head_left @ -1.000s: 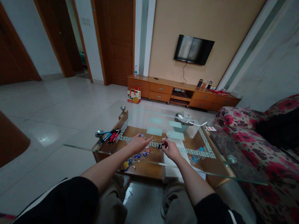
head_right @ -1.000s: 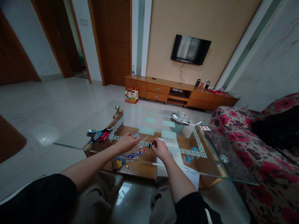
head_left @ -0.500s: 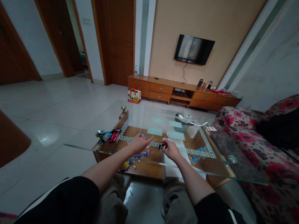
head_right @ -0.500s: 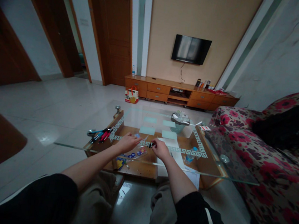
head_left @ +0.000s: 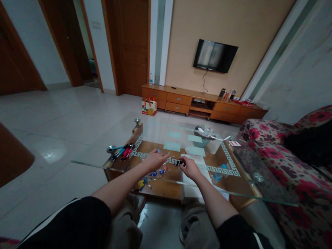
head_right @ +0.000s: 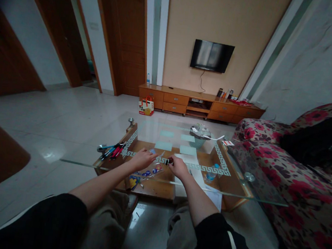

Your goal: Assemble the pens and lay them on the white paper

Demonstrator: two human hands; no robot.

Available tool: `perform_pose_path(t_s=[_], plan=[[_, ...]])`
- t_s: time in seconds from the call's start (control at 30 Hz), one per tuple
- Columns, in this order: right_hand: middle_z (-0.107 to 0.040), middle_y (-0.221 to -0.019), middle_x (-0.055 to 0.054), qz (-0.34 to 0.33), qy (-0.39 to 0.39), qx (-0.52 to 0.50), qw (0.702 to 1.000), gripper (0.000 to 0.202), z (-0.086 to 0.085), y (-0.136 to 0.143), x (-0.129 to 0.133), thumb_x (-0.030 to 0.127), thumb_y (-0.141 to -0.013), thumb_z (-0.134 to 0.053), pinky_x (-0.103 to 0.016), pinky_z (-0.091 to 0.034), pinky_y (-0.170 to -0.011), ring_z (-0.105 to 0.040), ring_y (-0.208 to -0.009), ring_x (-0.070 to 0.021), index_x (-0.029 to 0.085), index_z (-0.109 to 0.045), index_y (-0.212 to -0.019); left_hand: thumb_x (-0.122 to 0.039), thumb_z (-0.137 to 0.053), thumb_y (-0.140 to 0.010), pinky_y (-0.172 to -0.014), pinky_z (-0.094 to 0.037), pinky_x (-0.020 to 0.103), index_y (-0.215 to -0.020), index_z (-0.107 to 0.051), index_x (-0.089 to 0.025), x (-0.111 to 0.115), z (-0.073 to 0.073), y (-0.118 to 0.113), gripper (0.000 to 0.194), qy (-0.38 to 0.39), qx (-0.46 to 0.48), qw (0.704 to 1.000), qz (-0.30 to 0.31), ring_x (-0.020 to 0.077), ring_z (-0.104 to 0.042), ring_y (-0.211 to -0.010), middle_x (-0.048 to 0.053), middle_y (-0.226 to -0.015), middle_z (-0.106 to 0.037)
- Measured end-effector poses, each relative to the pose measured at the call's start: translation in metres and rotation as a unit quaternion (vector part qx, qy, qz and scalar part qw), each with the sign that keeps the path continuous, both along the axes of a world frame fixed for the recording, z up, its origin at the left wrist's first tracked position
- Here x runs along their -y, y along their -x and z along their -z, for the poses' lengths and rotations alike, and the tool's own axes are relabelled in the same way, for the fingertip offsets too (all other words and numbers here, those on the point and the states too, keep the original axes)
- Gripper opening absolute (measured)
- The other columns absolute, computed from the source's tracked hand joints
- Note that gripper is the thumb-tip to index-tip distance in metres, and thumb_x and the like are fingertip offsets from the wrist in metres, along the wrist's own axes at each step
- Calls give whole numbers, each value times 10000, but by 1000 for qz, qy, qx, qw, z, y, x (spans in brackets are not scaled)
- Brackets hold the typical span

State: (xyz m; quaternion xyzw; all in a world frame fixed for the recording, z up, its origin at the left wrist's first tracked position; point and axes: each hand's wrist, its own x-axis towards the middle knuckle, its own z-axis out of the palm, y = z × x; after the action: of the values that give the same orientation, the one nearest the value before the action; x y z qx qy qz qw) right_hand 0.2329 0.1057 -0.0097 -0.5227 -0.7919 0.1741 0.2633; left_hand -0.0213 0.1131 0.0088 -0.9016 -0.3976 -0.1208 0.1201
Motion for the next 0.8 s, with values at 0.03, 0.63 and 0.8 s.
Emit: perform_pose_path(t_s=[0.03,0.63,0.8], plan=[[-719,-901,-40,-2,1,0,1000,339,0,0,1,55,-784,-625,-247,-464,-735,-650,-779,-159,184,-660,-1096,-206,-542,-956,-859,-364,359,-1201,-591,-227,0,0,0,251,0,0,1000,-1,216,-701,-874,73,-952,-754],[-543,-1258,-126,-28,-188,16,982,239,-37,7,19,265,-994,-491,-423,-444,-1044,-525,-1185,-244,210,-585,-1206,-199,-541,-929,-848,-353,380,-1120,-637,-205,6,-9,-3,214,-29,-6,999,29,217,-681,-820,79,-890,-746],[-510,-1303,-125,-44,-205,41,977,189,-43,17,22,261,-1009,-464,-433,-451,-1032,-517,-1184,-242,213,-615,-1113,-209,-540,-933,-830,-349,371,-1171,-630,-230,7,-10,-1,255,-38,-7,998,40,208,-669,-804,66,-886,-735]])
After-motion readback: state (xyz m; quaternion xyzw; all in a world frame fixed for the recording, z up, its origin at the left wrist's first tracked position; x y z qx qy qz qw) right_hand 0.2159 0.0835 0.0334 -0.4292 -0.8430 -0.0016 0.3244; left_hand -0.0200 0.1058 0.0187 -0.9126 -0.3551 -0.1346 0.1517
